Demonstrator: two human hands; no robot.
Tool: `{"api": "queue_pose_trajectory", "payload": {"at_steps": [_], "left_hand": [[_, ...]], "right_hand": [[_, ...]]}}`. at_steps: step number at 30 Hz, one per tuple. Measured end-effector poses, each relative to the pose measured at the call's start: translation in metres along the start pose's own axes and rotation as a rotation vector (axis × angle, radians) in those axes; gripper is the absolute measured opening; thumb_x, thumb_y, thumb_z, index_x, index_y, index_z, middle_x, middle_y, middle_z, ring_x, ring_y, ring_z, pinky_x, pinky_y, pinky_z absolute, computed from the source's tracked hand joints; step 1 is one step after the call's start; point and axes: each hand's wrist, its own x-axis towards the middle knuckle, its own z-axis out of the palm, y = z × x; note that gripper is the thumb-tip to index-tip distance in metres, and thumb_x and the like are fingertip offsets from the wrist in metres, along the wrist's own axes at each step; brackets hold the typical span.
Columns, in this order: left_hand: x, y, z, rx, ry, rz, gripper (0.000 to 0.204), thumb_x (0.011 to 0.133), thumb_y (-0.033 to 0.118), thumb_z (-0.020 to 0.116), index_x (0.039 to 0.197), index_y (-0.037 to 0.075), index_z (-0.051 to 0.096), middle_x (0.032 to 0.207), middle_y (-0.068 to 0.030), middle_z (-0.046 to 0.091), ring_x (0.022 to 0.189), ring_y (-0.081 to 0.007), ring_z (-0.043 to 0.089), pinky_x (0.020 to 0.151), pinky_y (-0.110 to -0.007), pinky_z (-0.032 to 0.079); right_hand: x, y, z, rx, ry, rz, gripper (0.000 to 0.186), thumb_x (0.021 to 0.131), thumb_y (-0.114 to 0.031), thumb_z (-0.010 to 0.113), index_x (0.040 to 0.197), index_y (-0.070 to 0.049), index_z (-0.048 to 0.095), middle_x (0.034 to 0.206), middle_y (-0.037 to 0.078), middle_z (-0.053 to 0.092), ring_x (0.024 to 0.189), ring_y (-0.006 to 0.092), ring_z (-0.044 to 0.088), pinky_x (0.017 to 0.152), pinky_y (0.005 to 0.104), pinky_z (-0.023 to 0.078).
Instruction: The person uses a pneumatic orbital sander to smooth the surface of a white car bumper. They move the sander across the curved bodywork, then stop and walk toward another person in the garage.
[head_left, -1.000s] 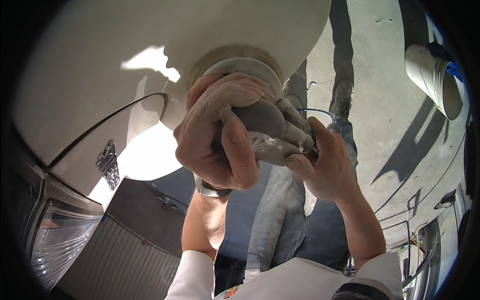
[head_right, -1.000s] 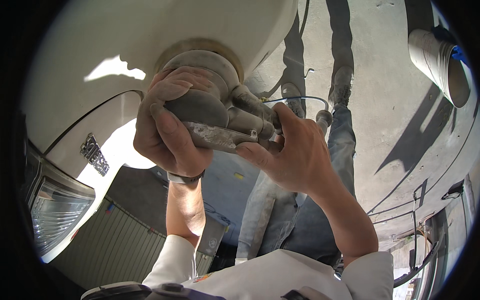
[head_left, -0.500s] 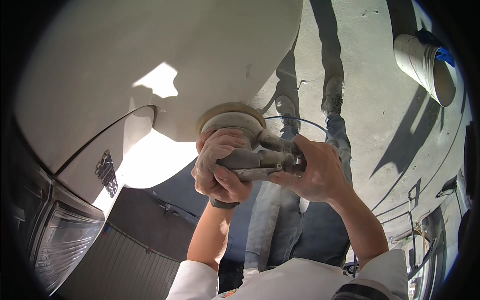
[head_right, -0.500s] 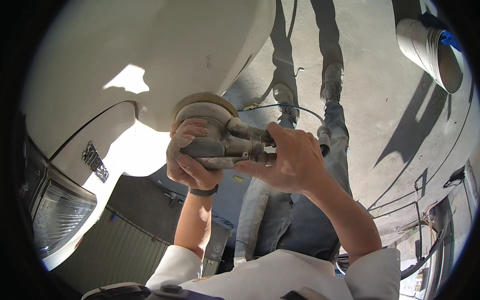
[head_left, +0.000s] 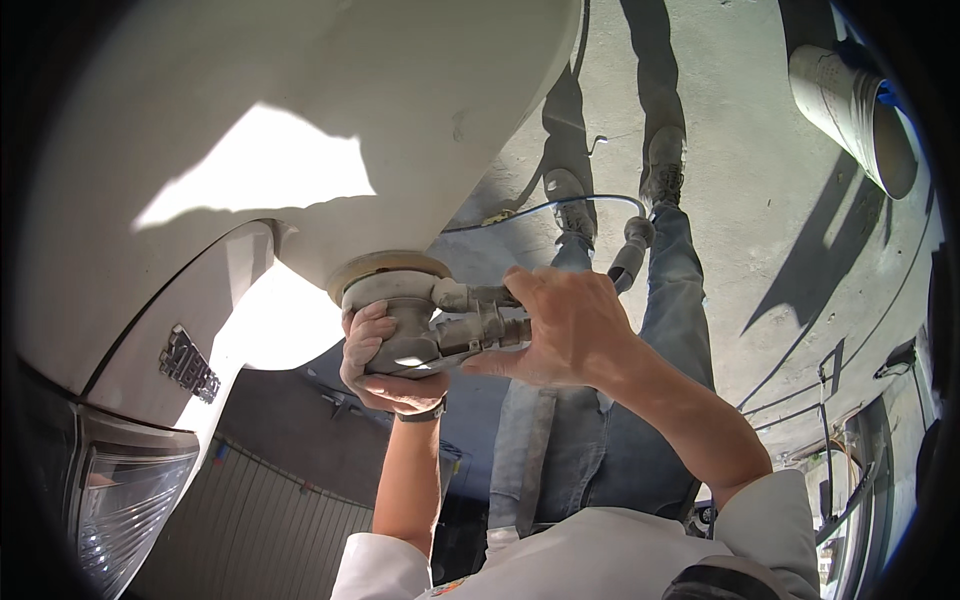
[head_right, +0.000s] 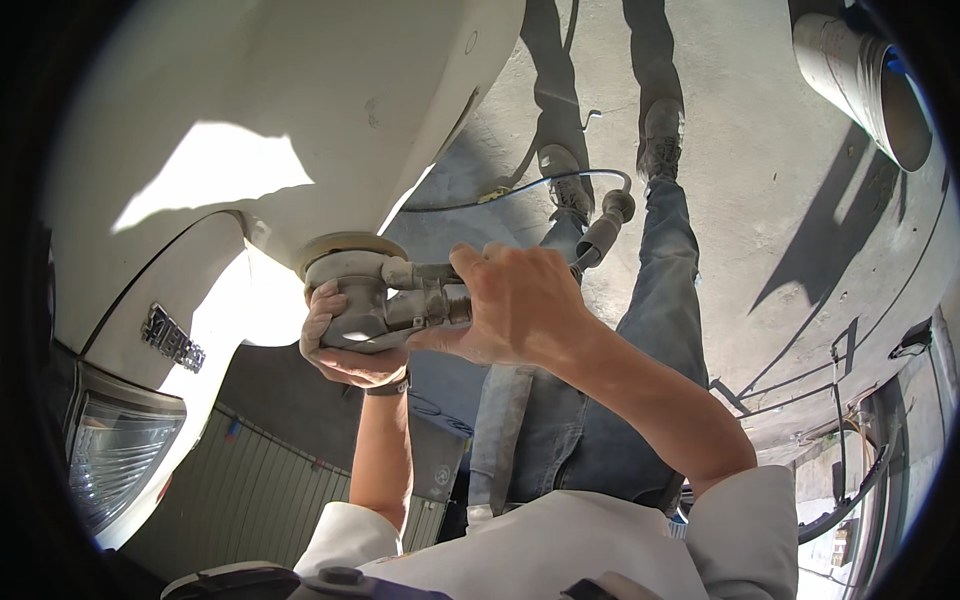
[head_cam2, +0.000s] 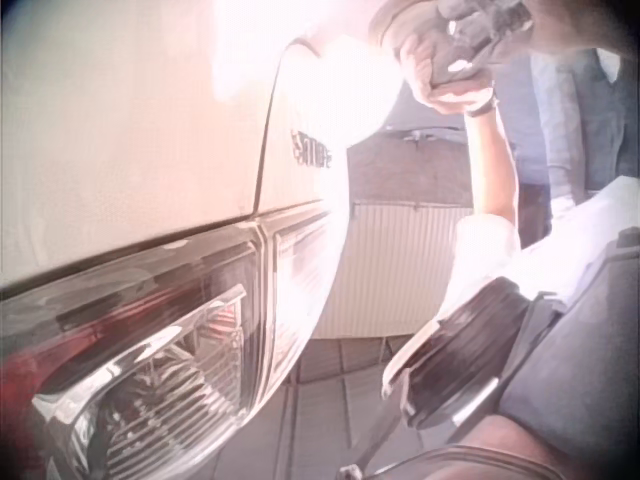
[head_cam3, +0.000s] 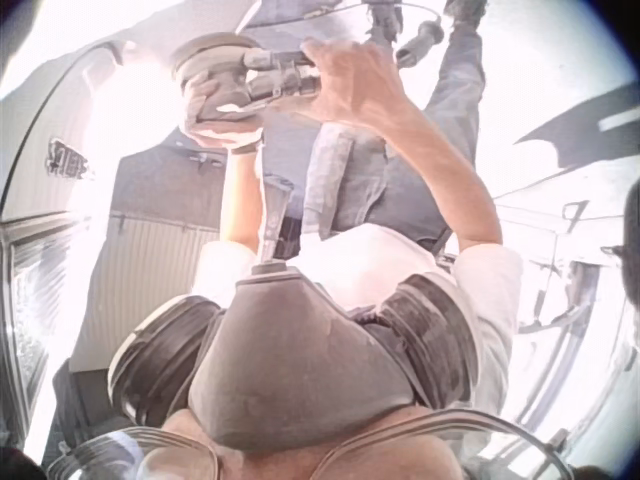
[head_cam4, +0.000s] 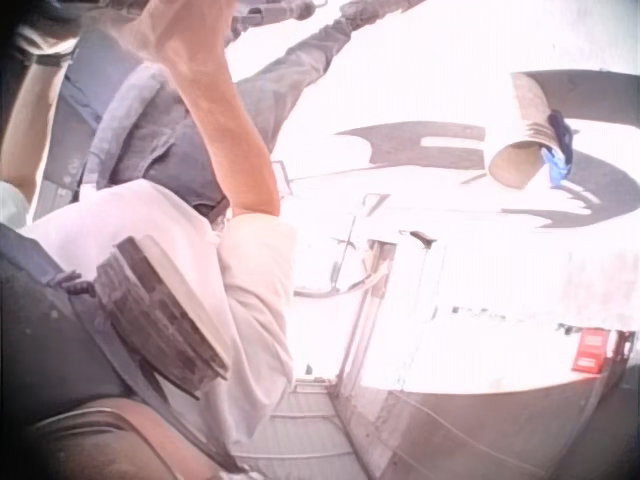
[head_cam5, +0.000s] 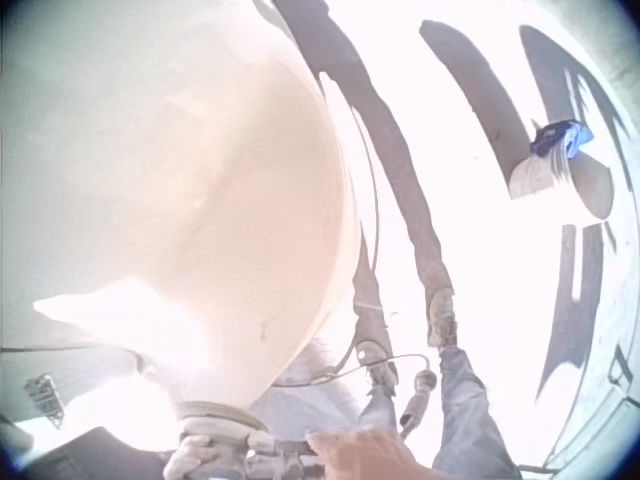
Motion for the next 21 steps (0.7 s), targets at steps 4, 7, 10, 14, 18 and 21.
{"api": "queue_pose_trajectory", "payload": {"at_steps": [4, 7, 10, 14, 18, 21], "left_hand": [[0.053, 0.027, 0.071, -0.345, 0.038, 0.109, 0.037, 0.11, 0.031, 0.036, 0.11, 0.0, 0.055, 0.093, -0.0175, 0.071, 0.093, -0.0353, 0.073, 0.103, -0.054, 0.051], [0.105, 0.055, 0.138, -0.525, 0.07, 0.133, 0.036, 0.107, 0.024, 0.042, 0.105, -0.005, 0.064, 0.088, -0.0175, 0.074, 0.09, -0.0348, 0.075, 0.095, -0.049, 0.055], [0.135, 0.06, 0.161, -0.414, 0.039, 0.155, 0.035, 0.105, 0.02, 0.045, 0.102, -0.007, 0.068, 0.086, -0.0169, 0.074, 0.088, -0.0346, 0.075, 0.09, -0.047, 0.057], [0.109, 0.038, 0.11, -0.473, 0.026, 0.203, 0.036, 0.107, 0.024, 0.038, 0.105, -0.003, 0.063, 0.088, -0.0177, 0.074, 0.086, -0.0334, 0.074, 0.093, -0.049, 0.054], [0.065, 0.038, 0.044, -0.243, -0.008, 0.02, 0.038, 0.109, 0.029, 0.029, 0.108, 0.003, 0.056, 0.087, -0.0156, 0.071, 0.086, -0.0336, 0.074, 0.098, -0.054, 0.051], [0.078, 0.048, 0.061, -0.249, -0.059, 0.054, 0.039, 0.11, 0.029, 0.03, 0.108, 0.002, 0.057, 0.087, -0.0153, 0.071, 0.086, -0.034, 0.074, 0.098, -0.056, 0.052]], "right_hand": [[-0.007, 0.043, -0.064, 0.103, 0.127, 0.029, 0.08, 0.069, -0.074, 0.088, 0.092, 0.0, 0.066, 0.07, 0.013, 0.067, 0.068, 0.0238, 0.073, 0.064, 0.0417, 0.057], [-0.004, 0.069, -0.117, 0.25, 0.312, -0.028, 0.079, 0.08, -0.078, 0.079, 0.087, 0.0, 0.067, 0.059, 0.005, 0.058, 0.056, 0.0146, 0.061, 0.053, 0.0329, 0.047], [0.001, 0.073, -0.134, 0.519, 0.414, -0.009, 0.089, 0.084, -0.084, 0.07, 0.094, 0.004, 0.069, 0.058, 0.002, 0.057, 0.053, 0.013, 0.056, 0.053, 0.0315, 0.045], [0.0, 0.044, -0.083, 0.381, 0.262, 0.027, 0.083, 0.079, -0.076, 0.079, 0.099, 0.004, 0.069, 0.062, 0.008, 0.063, 0.058, 0.0206, 0.067, 0.057, 0.0376, 0.051], [-0.004, 0.019, -0.037, 0.11, 0.128, -0.002, 0.078, 0.073, -0.069, 0.086, 0.101, 0.002, 0.07, 0.062, 0.01, 0.066, 0.06, 0.0294, 0.072, 0.061, 0.0437, 0.056], [-0.005, 0.028, -0.06, 0.183, 0.091, 0.051, 0.079, 0.073, -0.073, 0.084, 0.097, 0.001, 0.071, 0.065, 0.011, 0.067, 0.063, 0.0278, 0.073, 0.063, 0.0424, 0.056]]}}
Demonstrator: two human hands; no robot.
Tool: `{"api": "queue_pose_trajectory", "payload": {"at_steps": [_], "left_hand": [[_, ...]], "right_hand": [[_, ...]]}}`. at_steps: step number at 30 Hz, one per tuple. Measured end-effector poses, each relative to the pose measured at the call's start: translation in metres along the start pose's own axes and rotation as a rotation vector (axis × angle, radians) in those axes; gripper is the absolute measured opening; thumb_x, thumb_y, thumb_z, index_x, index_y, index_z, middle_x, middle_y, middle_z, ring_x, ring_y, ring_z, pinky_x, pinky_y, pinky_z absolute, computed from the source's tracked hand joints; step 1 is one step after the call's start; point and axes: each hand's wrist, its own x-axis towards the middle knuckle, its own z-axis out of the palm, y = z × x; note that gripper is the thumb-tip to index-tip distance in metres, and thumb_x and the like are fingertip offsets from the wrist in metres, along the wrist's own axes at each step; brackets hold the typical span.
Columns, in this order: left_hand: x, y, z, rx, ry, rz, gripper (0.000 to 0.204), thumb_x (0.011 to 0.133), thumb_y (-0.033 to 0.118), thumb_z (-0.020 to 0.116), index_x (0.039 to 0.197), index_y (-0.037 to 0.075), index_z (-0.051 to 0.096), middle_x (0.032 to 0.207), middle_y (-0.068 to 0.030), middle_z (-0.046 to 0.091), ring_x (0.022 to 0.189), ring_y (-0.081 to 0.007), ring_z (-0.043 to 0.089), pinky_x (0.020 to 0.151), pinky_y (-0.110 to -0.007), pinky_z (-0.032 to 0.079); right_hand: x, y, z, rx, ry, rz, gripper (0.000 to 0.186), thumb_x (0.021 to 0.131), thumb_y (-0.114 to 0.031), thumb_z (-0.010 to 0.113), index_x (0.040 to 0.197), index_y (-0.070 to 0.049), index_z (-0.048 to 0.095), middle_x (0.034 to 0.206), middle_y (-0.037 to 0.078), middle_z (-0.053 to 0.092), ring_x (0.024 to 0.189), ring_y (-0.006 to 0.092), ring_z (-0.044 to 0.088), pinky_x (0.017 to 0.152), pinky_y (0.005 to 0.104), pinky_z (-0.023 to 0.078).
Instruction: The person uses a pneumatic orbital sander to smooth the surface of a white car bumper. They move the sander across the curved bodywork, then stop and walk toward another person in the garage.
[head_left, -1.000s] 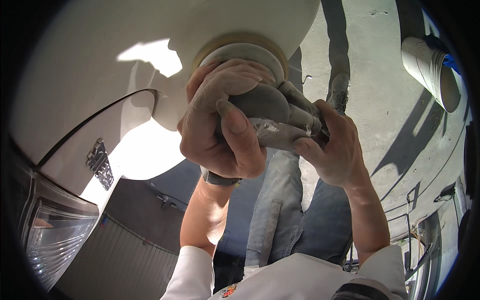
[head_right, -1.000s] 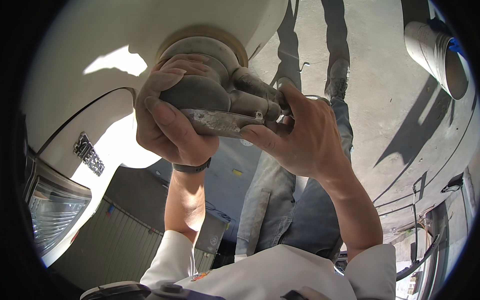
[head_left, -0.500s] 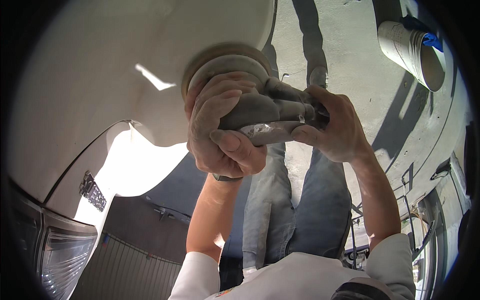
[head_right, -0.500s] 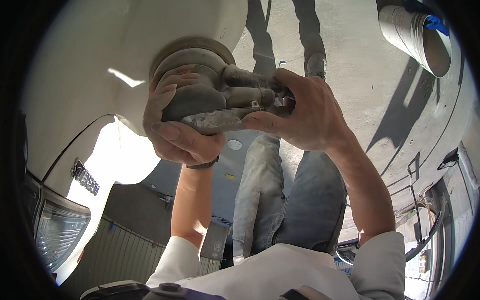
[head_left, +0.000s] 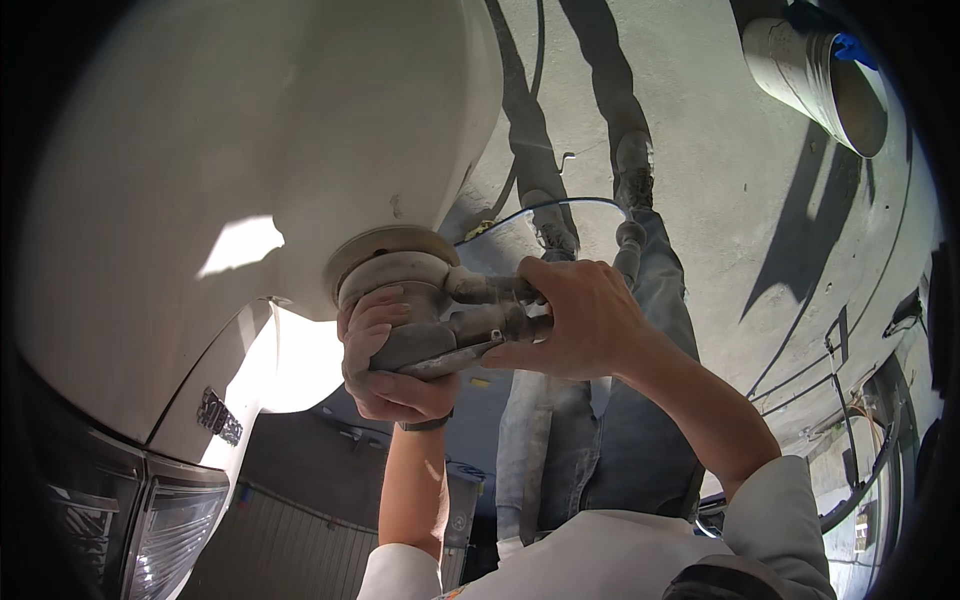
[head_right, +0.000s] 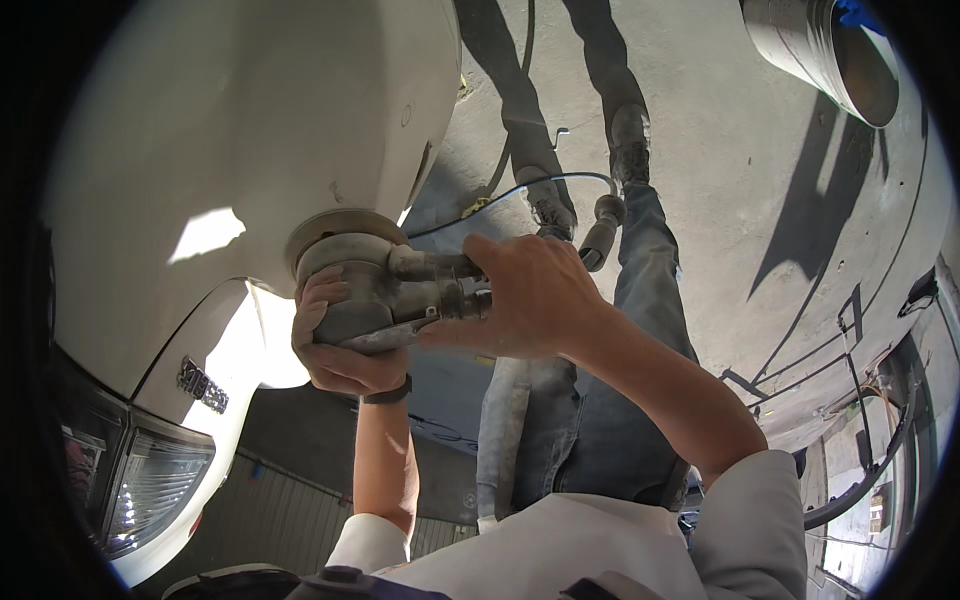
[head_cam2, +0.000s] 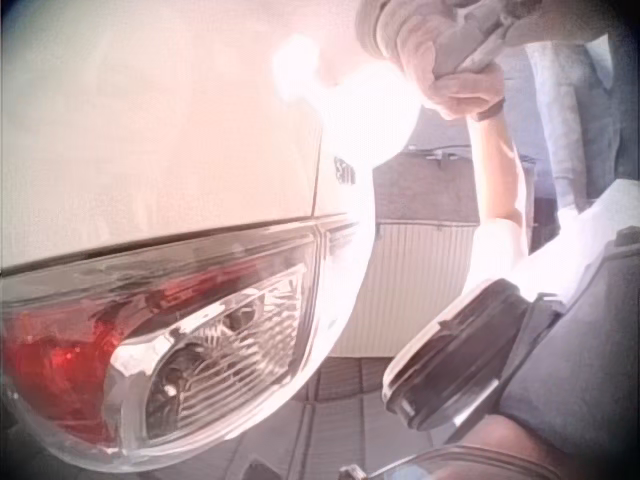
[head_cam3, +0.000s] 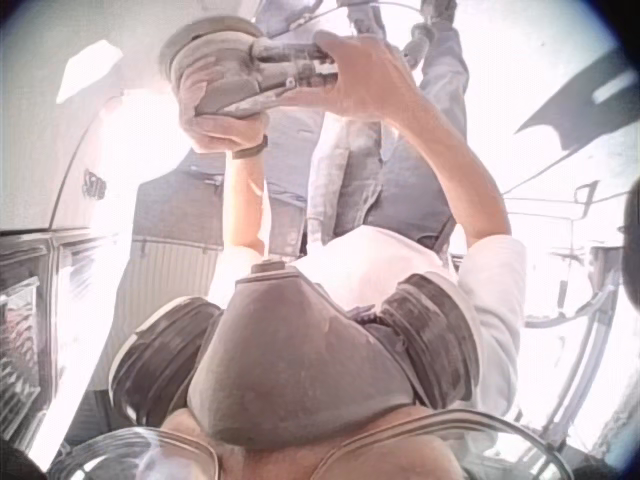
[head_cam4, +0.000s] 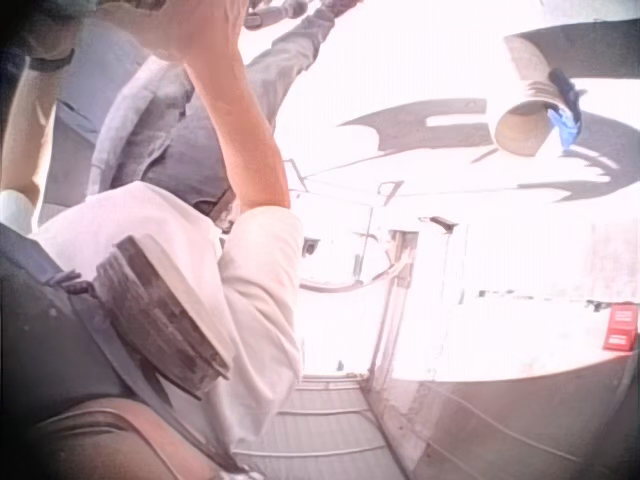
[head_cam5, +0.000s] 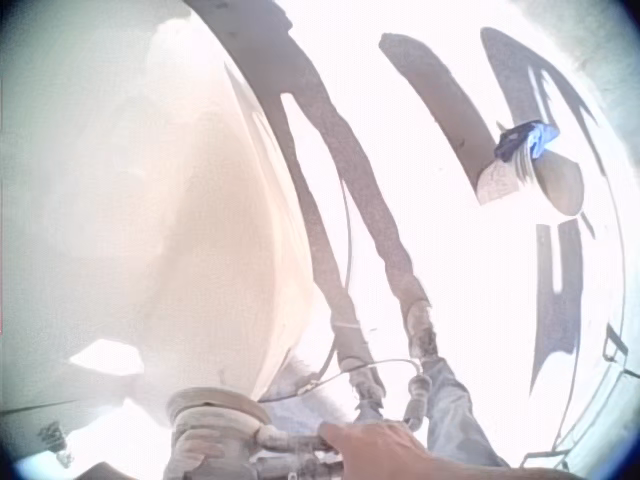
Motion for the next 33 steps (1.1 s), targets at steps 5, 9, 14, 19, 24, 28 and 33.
{"api": "queue_pose_trajectory", "payload": {"at_steps": [5, 9, 14, 19, 24, 28, 33], "left_hand": [[0.079, -0.01, 0.093, -0.139, -0.087, 0.03, 0.044, 0.111, 0.022, 0.037, 0.103, -0.009, 0.067, 0.092, -0.0162, 0.072, 0.079, -0.0268, 0.075, 0.076, -0.035, 0.063], [0.07, -0.005, 0.083, -0.158, -0.121, 0.061, 0.033, 0.106, 0.017, 0.043, 0.097, -0.005, 0.066, 0.086, -0.017, 0.073, 0.073, -0.0289, 0.073, 0.08, -0.041, 0.059], [0.044, 0.023, 0.036, 0.063, -0.075, 0.033, 0.042, 0.11, 0.027, 0.03, 0.102, -0.002, 0.059, 0.08, -0.0167, 0.07, 0.076, -0.0322, 0.072, 0.087, -0.051, 0.059], [0.088, 0.012, 0.095, -0.056, -0.16, 0.026, 0.043, 0.111, 0.023, 0.034, 0.108, -0.009, 0.063, 0.085, -0.0208, 0.07, 0.075, -0.0304, 0.071, 0.071, -0.043, 0.062], [0.073, 0.015, 0.085, 0.005, -0.217, -0.023, 0.04, 0.109, 0.022, 0.036, 0.102, -0.007, 0.063, 0.083, -0.0173, 0.071, 0.073, -0.0306, 0.072, 0.076, -0.045, 0.06], [0.05, 0.036, 0.05, 0.123, -0.171, -0.02, 0.037, 0.107, 0.025, 0.034, 0.093, 0.002, 0.059, 0.076, -0.0157, 0.071, 0.074, -0.0325, 0.075, 0.095, -0.054, 0.055], [0.079, 0.006, 0.086, -0.109, -0.131, -0.004, 0.042, 0.11, 0.025, 0.036, 0.105, -0.008, 0.062, 0.086, -0.0214, 0.071, 0.075, -0.0351, 0.073, 0.089, -0.05, 0.058]], "right_hand": [[0.009, 0.029, -0.085, 0.426, 0.176, -0.05, 0.09, 0.087, -0.086, 0.064, 0.093, 0.004, 0.07, 0.064, 0.006, 0.062, 0.062, 0.0176, 0.064, 0.056, 0.0364, 0.048], [0.008, 0.033, -0.06, 0.342, 0.171, 0.035, 0.087, 0.085, -0.082, 0.07, 0.095, 0.004, 0.068, 0.064, 0.007, 0.063, 0.058, 0.0193, 0.065, 0.058, 0.0352, 0.051], [0.0, 0.014, -0.023, 0.127, 0.02, -0.037, 0.084, 0.077, -0.084, 0.076, 0.09, -0.001, 0.062, 0.06, 0.005, 0.058, 0.054, 0.0181, 0.064, 0.052, 0.036, 0.049], [0.024, 0.054, -0.089, 0.351, -0.002, 0.009, 0.091, 0.079, -0.088, 0.069, 0.095, 0.001, 0.065, 0.061, 0.006, 0.059, 0.054, 0.0164, 0.064, 0.051, 0.0329, 0.048], [0.02, 0.052, -0.071, 0.402, 0.101, -0.055, 0.082, 0.08, -0.084, 0.072, 0.085, -0.003, 0.065, 0.054, 0.006, 0.057, 0.052, 0.0195, 0.064, 0.051, 0.0358, 0.049], [0.004, 0.024, -0.042, 0.186, -0.189, 0.089, 0.076, 0.071, -0.073, 0.088, 0.085, -0.002, 0.063, 0.061, 0.012, 0.064, 0.063, 0.0344, 0.071, 0.066, 0.0453, 0.055], [0.017, 0.053, -0.078, 0.409, 0.083, 0.013, 0.081, 0.072, -0.079, 0.084, 0.079, -0.001, 0.062, 0.054, 0.009, 0.059, 0.053, 0.0265, 0.066, 0.061, 0.0415, 0.053]]}}
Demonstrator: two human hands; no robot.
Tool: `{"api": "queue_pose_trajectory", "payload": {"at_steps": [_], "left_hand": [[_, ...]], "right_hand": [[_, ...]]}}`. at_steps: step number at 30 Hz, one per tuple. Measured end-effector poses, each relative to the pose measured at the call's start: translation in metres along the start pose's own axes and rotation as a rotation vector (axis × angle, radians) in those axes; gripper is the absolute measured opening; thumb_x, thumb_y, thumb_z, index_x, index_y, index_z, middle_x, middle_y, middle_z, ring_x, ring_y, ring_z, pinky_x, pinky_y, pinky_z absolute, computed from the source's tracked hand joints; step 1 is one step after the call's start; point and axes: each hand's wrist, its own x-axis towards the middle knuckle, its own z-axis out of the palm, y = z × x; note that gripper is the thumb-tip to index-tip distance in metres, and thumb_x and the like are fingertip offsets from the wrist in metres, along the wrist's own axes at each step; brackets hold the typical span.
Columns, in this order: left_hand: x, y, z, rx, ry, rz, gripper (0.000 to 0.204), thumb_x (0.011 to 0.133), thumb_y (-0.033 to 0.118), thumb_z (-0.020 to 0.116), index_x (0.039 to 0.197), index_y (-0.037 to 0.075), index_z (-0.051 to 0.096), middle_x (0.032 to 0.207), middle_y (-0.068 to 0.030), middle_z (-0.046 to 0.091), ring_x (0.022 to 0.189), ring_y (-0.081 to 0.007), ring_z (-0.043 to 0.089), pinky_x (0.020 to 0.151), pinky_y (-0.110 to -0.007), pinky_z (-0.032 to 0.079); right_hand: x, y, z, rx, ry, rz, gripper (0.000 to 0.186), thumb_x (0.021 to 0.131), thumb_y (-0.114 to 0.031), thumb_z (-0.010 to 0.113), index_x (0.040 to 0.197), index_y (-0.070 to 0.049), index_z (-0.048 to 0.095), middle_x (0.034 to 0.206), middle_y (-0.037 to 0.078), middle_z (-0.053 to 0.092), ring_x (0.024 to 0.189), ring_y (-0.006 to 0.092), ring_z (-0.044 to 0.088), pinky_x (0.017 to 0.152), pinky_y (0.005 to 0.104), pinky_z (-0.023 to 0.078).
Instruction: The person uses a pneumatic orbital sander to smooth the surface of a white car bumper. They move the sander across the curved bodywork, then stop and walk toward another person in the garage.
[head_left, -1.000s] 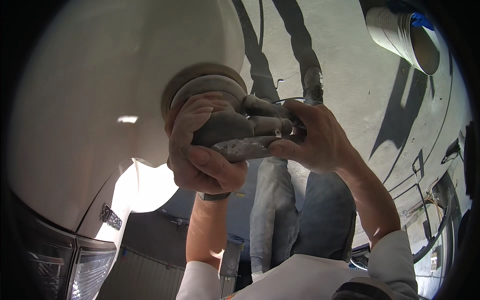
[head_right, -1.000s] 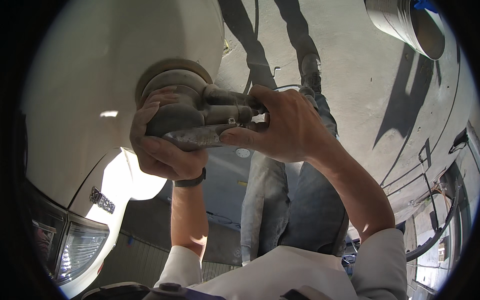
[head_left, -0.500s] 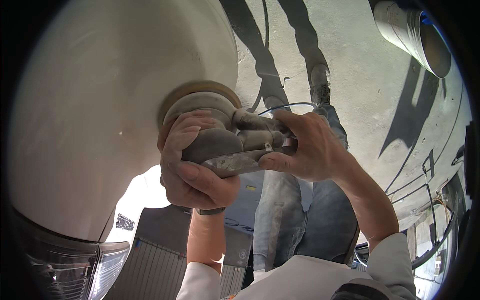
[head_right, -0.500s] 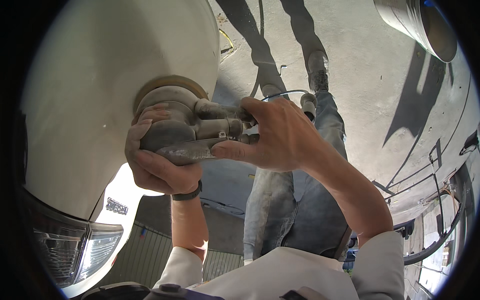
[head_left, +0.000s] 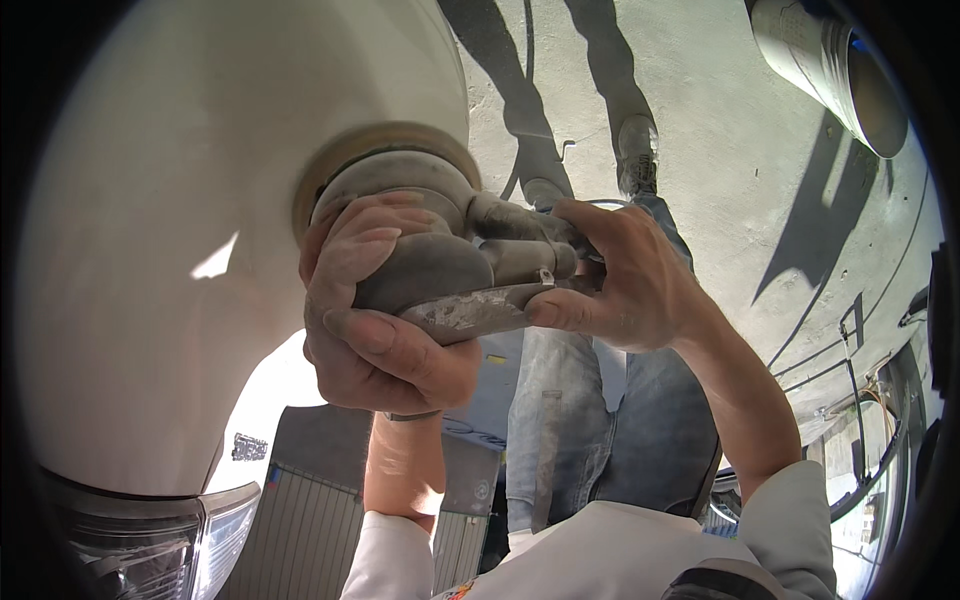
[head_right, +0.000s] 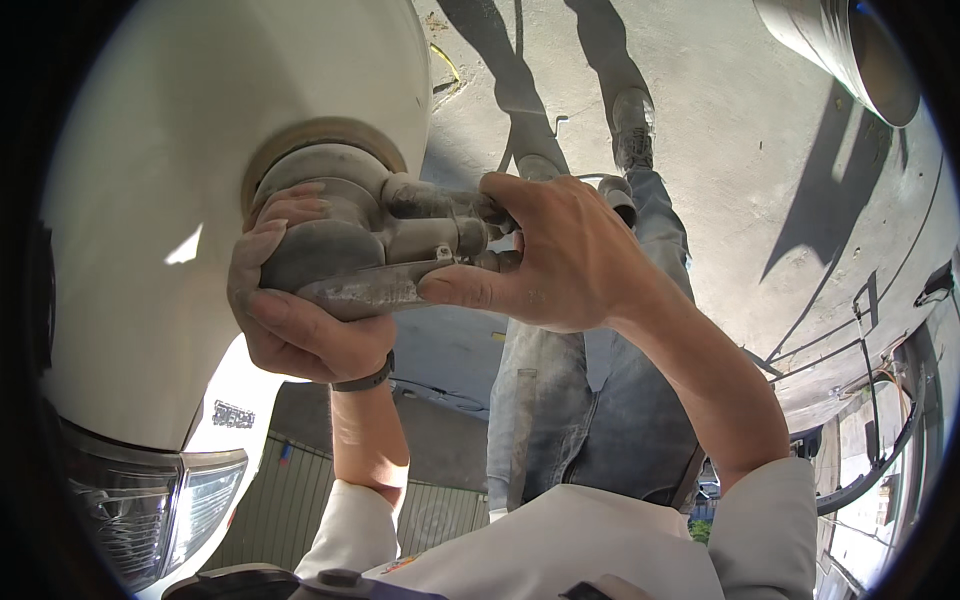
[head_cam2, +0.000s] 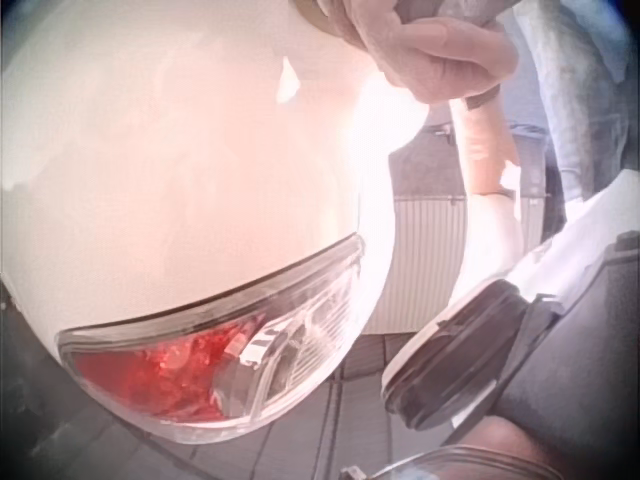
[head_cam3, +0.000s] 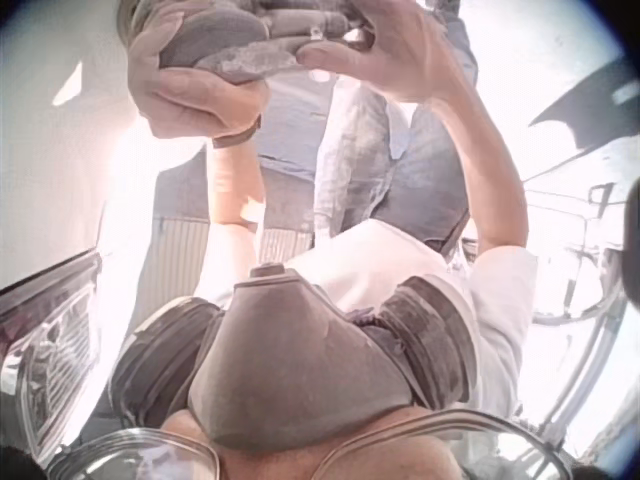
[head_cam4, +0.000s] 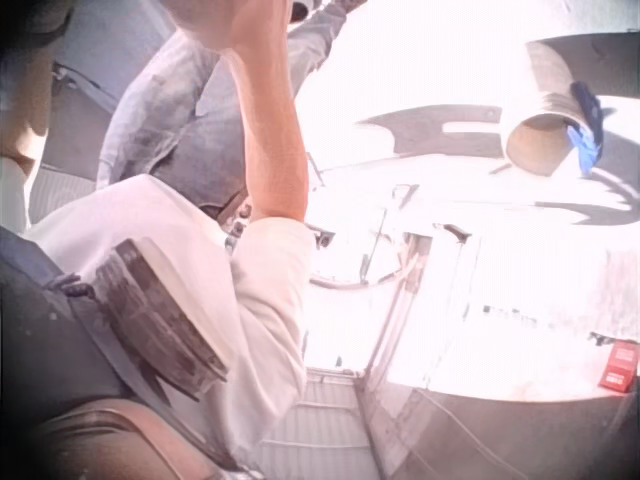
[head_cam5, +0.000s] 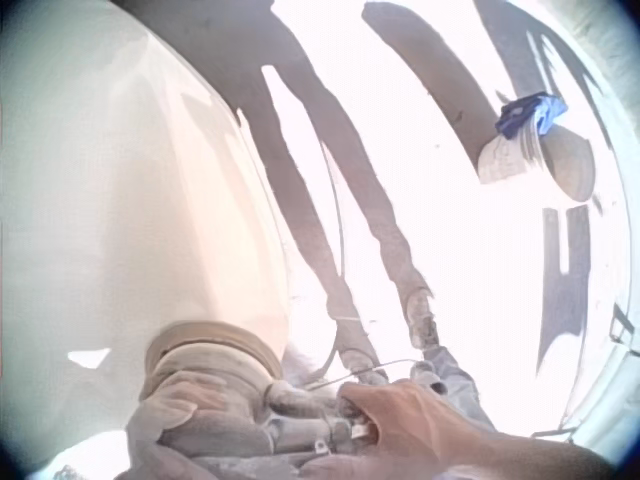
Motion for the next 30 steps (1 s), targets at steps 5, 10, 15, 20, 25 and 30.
{"api": "queue_pose_trajectory", "payload": {"at_steps": [5, 10, 15, 20, 25, 30], "left_hand": [[-0.015, 0.0, -0.028, 0.078, -0.079, 0.011, 0.042, 0.11, 0.027, 0.035, 0.094, -0.003, 0.058, 0.088, -0.0209, 0.073, 0.072, -0.0334, 0.073, 0.088, -0.051, 0.057], [-0.038, 0.02, -0.054, 0.128, -0.067, -0.056, 0.032, 0.109, 0.029, 0.031, 0.104, 0.005, 0.053, 0.084, -0.0131, 0.068, 0.083, -0.0343, 0.074, 0.1, -0.057, 0.05], [-0.014, -0.012, -0.014, -0.028, 0.058, -0.042, 0.044, 0.111, 0.031, 0.032, 0.1, -0.004, 0.057, 0.082, -0.0165, 0.068, 0.076, -0.0354, 0.073, 0.079, -0.05, 0.059], [-0.031, 0.017, -0.051, 0.115, -0.043, -0.012, 0.041, 0.111, 0.032, 0.03, 0.105, 0.002, 0.057, 0.081, -0.0135, 0.068, 0.08, -0.0337, 0.074, 0.096, -0.056, 0.053], [-0.037, -0.003, -0.039, -0.016, -0.046, -0.021, 0.039, 0.109, 0.028, 0.032, 0.107, 0.001, 0.059, 0.084, -0.015, 0.07, 0.079, -0.0329, 0.073, 0.099, -0.055, 0.053], [-0.041, -0.017, -0.039, -0.035, -0.015, 0.051, 0.034, 0.11, 0.03, 0.039, 0.109, 0.0, 0.055, 0.093, -0.0165, 0.072, 0.078, -0.0326, 0.073, 0.1, -0.055, 0.052]], "right_hand": [[-0.002, -0.005, 0.031, -0.179, -0.056, 0.007, 0.088, 0.073, -0.084, 0.079, 0.096, 0.0, 0.061, 0.059, 0.006, 0.058, 0.058, 0.0227, 0.067, 0.054, 0.0366, 0.049], [-0.013, -0.032, 0.052, -0.255, -0.107, -0.018, 0.074, 0.068, -0.067, 0.092, 0.086, -0.003, 0.06, 0.056, 0.006, 0.057, 0.05, 0.0224, 0.064, 0.054, 0.0379, 0.05], [-0.007, -0.022, 0.015, -0.043, 0.063, 0.062, 0.077, 0.071, -0.074, 0.086, 0.082, -0.001, 0.063, 0.059, 0.009, 0.064, 0.056, 0.0268, 0.07, 0.06, 0.0396, 0.055], [-0.015, -0.034, 0.06, -0.227, -0.186, 0.121, 0.079, 0.065, -0.076, 0.089, 0.088, -0.006, 0.059, 0.061, 0.007, 0.062, 0.05, 0.0264, 0.063, 0.057, 0.0392, 0.05], [-0.012, -0.028, 0.031, -0.274, -0.026, 0.082, 0.079, 0.069, -0.078, 0.086, 0.082, -0.005, 0.058, 0.056, 0.005, 0.056, 0.049, 0.0181, 0.061, 0.052, 0.0349, 0.048], [-0.017, -0.007, 0.037, -0.131, 0.015, -0.077, 0.089, 0.071, -0.09, 0.075, 0.086, -0.004, 0.056, 0.056, 0.003, 0.053, 0.046, 0.0135, 0.057, 0.047, 0.0322, 0.046]]}}
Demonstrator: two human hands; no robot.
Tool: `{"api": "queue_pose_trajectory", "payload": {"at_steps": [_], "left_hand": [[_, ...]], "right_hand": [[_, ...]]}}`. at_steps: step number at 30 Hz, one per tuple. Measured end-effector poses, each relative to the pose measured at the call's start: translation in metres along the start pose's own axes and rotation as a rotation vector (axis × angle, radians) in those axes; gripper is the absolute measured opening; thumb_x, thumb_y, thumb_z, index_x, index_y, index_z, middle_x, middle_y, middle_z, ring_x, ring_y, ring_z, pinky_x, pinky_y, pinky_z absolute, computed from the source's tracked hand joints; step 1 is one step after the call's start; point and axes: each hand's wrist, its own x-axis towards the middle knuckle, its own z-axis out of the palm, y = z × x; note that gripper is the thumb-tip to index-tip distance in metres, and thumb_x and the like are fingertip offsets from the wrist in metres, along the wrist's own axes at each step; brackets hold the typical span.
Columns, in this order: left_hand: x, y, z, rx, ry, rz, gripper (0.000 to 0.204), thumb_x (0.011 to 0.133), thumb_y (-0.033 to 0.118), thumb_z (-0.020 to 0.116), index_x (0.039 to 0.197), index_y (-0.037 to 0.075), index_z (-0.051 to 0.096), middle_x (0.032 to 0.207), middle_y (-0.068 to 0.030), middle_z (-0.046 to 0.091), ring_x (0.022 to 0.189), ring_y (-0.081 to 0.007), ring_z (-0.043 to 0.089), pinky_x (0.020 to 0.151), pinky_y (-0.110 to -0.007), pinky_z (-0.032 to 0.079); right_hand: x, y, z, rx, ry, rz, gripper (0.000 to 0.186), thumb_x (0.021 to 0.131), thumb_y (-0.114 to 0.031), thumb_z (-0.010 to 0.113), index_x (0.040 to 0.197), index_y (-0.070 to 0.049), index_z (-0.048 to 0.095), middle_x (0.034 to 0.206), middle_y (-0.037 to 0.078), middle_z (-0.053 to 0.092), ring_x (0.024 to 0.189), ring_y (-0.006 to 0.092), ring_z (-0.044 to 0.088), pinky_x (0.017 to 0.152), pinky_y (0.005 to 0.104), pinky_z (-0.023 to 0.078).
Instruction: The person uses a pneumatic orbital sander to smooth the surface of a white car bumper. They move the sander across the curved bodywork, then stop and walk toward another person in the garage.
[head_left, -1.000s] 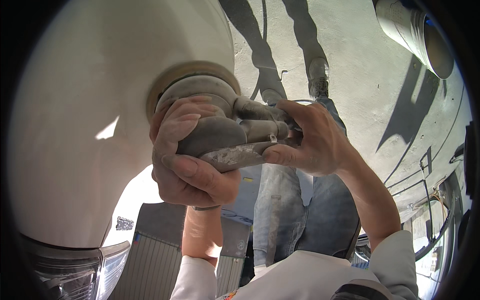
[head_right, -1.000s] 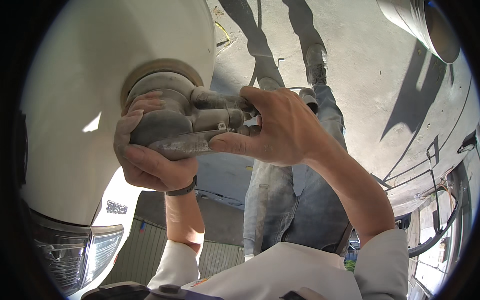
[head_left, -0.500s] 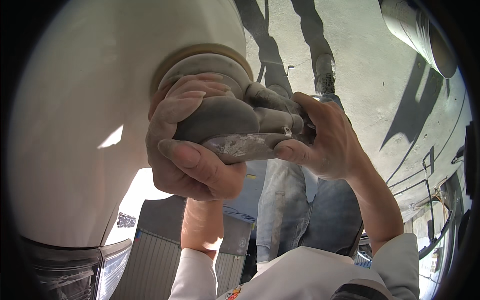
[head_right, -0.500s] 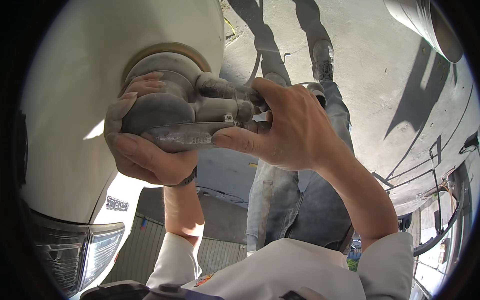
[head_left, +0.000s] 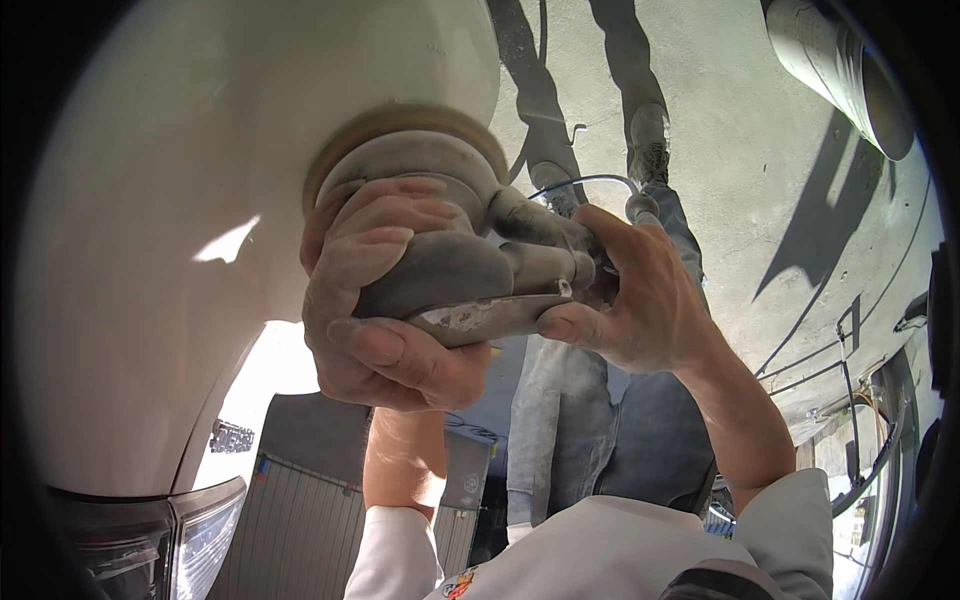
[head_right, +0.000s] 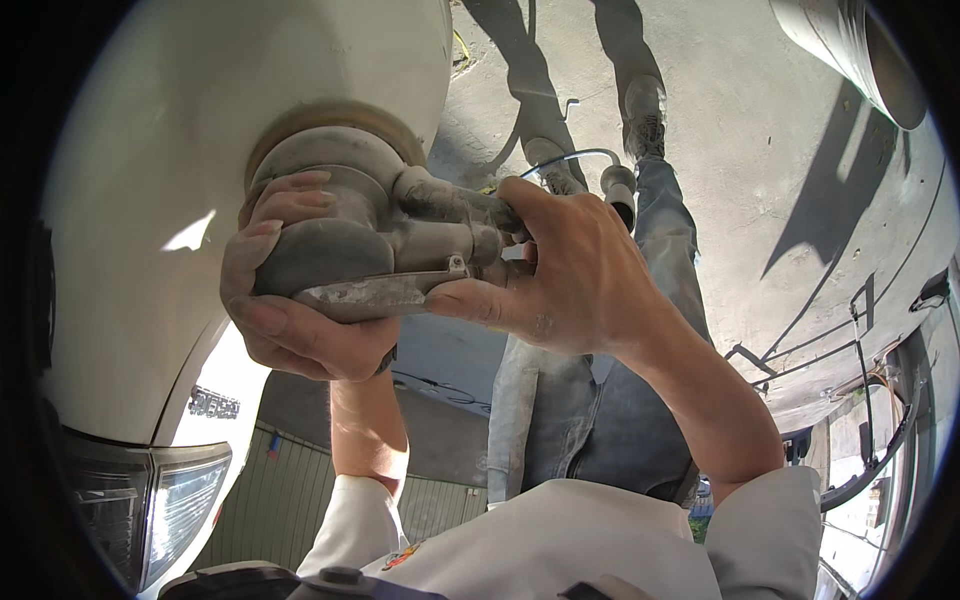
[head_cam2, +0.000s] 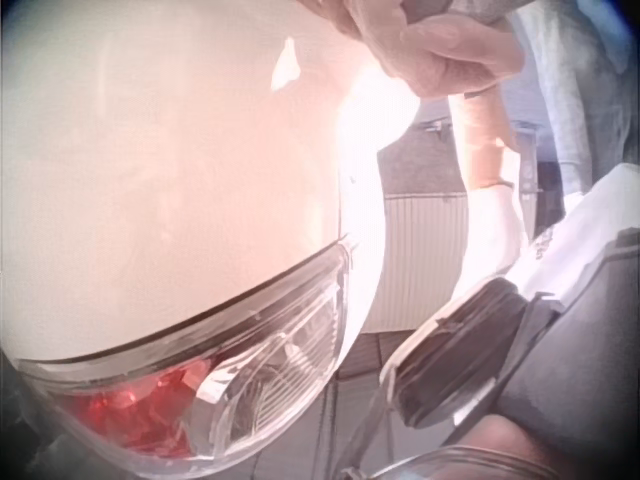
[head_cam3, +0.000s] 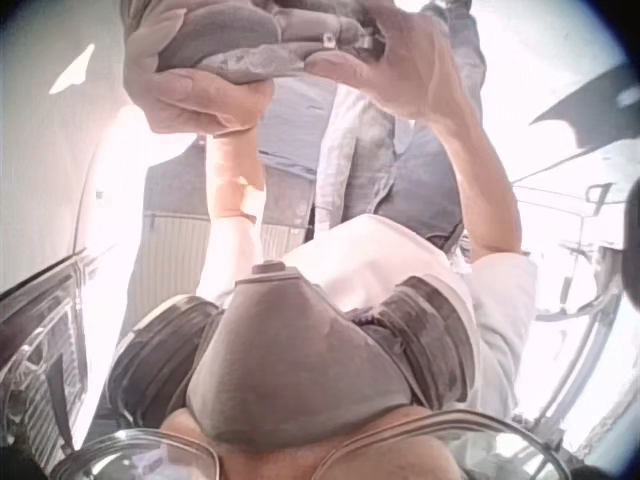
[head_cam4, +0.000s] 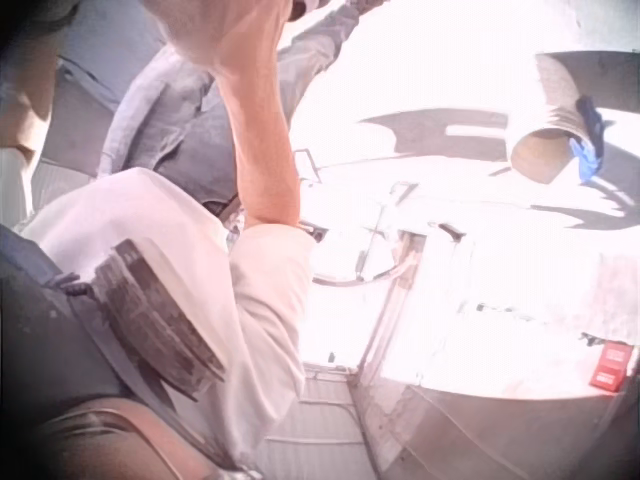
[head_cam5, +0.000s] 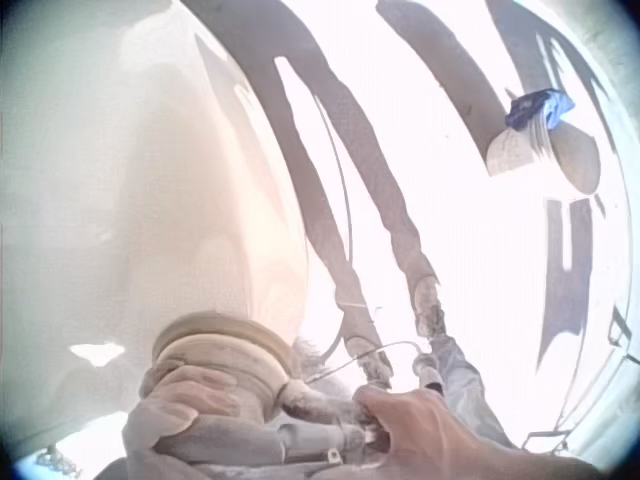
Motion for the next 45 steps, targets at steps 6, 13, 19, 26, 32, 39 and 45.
{"api": "queue_pose_trajectory", "payload": {"at_steps": [6, 13, 19, 26, 32, 39, 45], "left_hand": [[-0.019, 0.033, -0.025, 0.192, 0.046, -0.052, 0.041, 0.111, 0.033, 0.031, 0.106, 0.002, 0.055, 0.088, -0.0166, 0.071, 0.076, -0.0326, 0.073, 0.098, -0.055, 0.053], [0.077, 0.015, 0.047, 0.245, -0.034, -0.171, 0.041, 0.112, 0.024, 0.038, 0.099, -0.005, 0.065, 0.079, -0.012, 0.068, 0.07, -0.025, 0.07, 0.067, -0.034, 0.059], [0.054, 0.037, 0.013, 0.007, 0.107, -0.01, 0.039, 0.108, 0.024, 0.034, 0.109, -0.006, 0.059, 0.079, -0.0194, 0.07, 0.075, -0.0327, 0.074, 0.091, -0.053, 0.057], [0.088, 0.009, 0.034, 0.048, -0.123, -0.138, 0.05, 0.113, 0.03, 0.037, 0.105, -0.012, 0.064, 0.091, -0.0189, 0.071, 0.073, -0.0261, 0.068, 0.074, -0.039, 0.059], [0.03, 0.029, -0.018, 0.173, 0.115, -0.032, 0.037, 0.111, 0.026, 0.033, 0.108, 0.0, 0.058, 0.083, -0.0176, 0.069, 0.072, -0.0312, 0.069, 0.087, -0.051, 0.056], [0.056, 0.018, 0.011, 0.123, 0.133, 0.053, 0.04, 0.111, 0.027, 0.032, 0.112, -0.003, 0.058, 0.088, -0.0183, 0.069, 0.073, -0.0333, 0.07, 0.079, -0.048, 0.057], [0.149, 0.012, 0.077, 0.145, -0.051, 0.009, 0.038, 0.111, 0.022, 0.049, 0.092, -0.004, 0.067, 0.077, -0.0061, 0.069, 0.064, -0.0157, 0.065, 0.062, -0.026, 0.054]], "right_hand": [[-0.006, -0.018, 0.045, -0.296, -0.046, -0.005, 0.082, 0.071, -0.079, 0.083, 0.088, -0.001, 0.062, 0.055, 0.006, 0.055, 0.048, 0.0192, 0.062, 0.048, 0.035, 0.047], [0.029, -0.026, -0.07, 0.178, -0.026, 0.091, 0.089, 0.085, -0.087, 0.064, 0.078, 0.001, 0.067, 0.058, 0.006, 0.06, 0.058, 0.0194, 0.065, 0.051, 0.0353, 0.048], [0.018, -0.053, -0.021, -0.259, -0.293, 0.205, 0.08, 0.079, -0.079, 0.077, 0.09, -0.001, 0.066, 0.057, 0.005, 0.059, 0.053, 0.02, 0.066, 0.053, 0.0342, 0.048], [0.037, -0.038, -0.06, 0.251, 0.09, 0.09, 0.087, 0.08, -0.086, 0.072, 0.084, 0.001, 0.067, 0.057, 0.006, 0.06, 0.055, 0.0187, 0.064, 0.053, 0.0367, 0.05], [0.033, -0.061, -0.008, -0.21, -0.239, 0.088, 0.079, 0.074, -0.079, 0.082, 0.081, -0.003, 0.064, 0.056, 0.007, 0.062, 0.053, 0.0264, 0.066, 0.063, 0.0424, 0.054], [0.048, -0.049, -0.056, -0.162, -0.247, 0.067, 0.086, 0.073, -0.082, 0.081, 0.09, 0.0, 0.064, 0.066, 0.007, 0.064, 0.059, 0.022, 0.067, 0.064, 0.0372, 0.052], [0.073, -0.037, -0.101, 0.217, 0.143, 0.096, 0.09, 0.096, -0.087, 0.041, 0.081, -0.002, 0.066, 0.059, 0.001, 0.054, 0.042, 0.0097, 0.054, 0.038, 0.0261, 0.042]]}}
